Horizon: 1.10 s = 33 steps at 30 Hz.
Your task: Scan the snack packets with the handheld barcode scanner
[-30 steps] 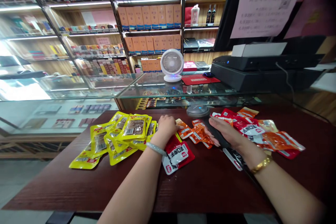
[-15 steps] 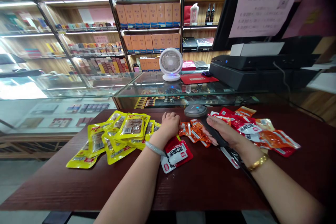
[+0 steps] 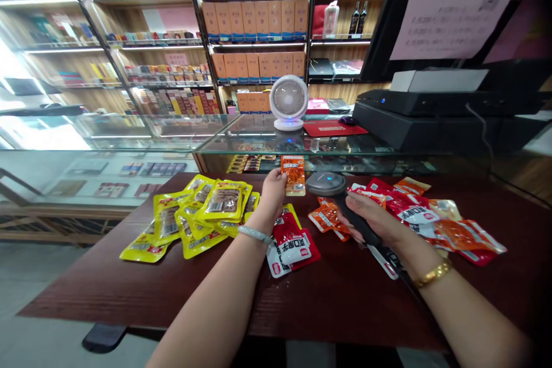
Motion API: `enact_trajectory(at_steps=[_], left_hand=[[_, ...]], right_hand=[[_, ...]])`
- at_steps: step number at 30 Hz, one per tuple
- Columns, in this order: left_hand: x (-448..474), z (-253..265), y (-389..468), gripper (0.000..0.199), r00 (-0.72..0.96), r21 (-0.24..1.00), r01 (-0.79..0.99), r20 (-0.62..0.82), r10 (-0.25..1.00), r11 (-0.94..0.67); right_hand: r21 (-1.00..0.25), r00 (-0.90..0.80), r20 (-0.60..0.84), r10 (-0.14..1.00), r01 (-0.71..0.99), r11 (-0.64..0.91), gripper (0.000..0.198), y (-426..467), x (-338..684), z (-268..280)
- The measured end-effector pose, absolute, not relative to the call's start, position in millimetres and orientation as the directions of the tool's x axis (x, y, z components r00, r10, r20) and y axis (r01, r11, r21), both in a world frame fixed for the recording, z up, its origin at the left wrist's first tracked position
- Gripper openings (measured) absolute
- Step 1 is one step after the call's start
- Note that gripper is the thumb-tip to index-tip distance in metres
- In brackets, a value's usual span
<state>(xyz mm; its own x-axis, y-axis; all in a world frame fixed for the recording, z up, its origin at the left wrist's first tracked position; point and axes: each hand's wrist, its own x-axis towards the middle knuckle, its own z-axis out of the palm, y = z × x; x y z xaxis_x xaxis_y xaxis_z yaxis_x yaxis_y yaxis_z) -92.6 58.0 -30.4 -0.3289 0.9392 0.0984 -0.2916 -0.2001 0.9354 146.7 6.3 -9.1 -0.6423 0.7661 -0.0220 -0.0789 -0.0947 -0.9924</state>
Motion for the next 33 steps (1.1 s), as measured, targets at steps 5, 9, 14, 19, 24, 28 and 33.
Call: enact_trajectory(at_steps=[5,9,14,19,24,28,33], left_hand=[[-90.8,-30.0,54.0,0.018,-0.353,0.943,-0.251,0.122,0.927,-0.220],[-90.9,-28.0,51.6,0.021,-0.355,0.958,-0.194,0.130,0.926,-0.209],[-80.0,-26.2,42.8,0.033,-0.209,0.965,-0.231,0.073,0.975,-0.122],[-77.8,-24.9,31.8,0.035,0.260,0.968,0.172,0.135,0.956,-0.184],[-113.9,-16.1,31.7,0.029,0.055,0.420,0.904,0.078,0.995,-0.083],[-128.5,-9.7,29.4,0.028,0.005,0.248,0.968,-0.105,0.994,0.022],[-123.3,-13.2,30.2,0.021,0.025,0.295,0.956,-0.076,0.997,-0.002]], right_hand=[[-0.993,-0.668,-0.053,0.742,-0.045,-0.111,0.034,4.5,145.4,-10.9],[-0.993,-0.664,-0.059,0.746,-0.040,-0.115,0.034,5.1,146.1,-12.4],[-0.987,-0.665,-0.043,0.746,-0.087,-0.135,0.035,7.2,148.3,-10.8],[-0.984,-0.653,-0.042,0.756,-0.102,-0.143,0.036,5.7,148.7,-3.9],[-0.988,-0.655,-0.040,0.754,-0.085,-0.126,0.036,4.4,148.5,-3.7],[-0.989,-0.645,-0.060,0.762,-0.065,-0.133,0.036,3.7,148.0,-5.3],[-0.986,-0.658,-0.081,0.749,-0.056,-0.157,0.034,3.0,147.7,-5.7]])
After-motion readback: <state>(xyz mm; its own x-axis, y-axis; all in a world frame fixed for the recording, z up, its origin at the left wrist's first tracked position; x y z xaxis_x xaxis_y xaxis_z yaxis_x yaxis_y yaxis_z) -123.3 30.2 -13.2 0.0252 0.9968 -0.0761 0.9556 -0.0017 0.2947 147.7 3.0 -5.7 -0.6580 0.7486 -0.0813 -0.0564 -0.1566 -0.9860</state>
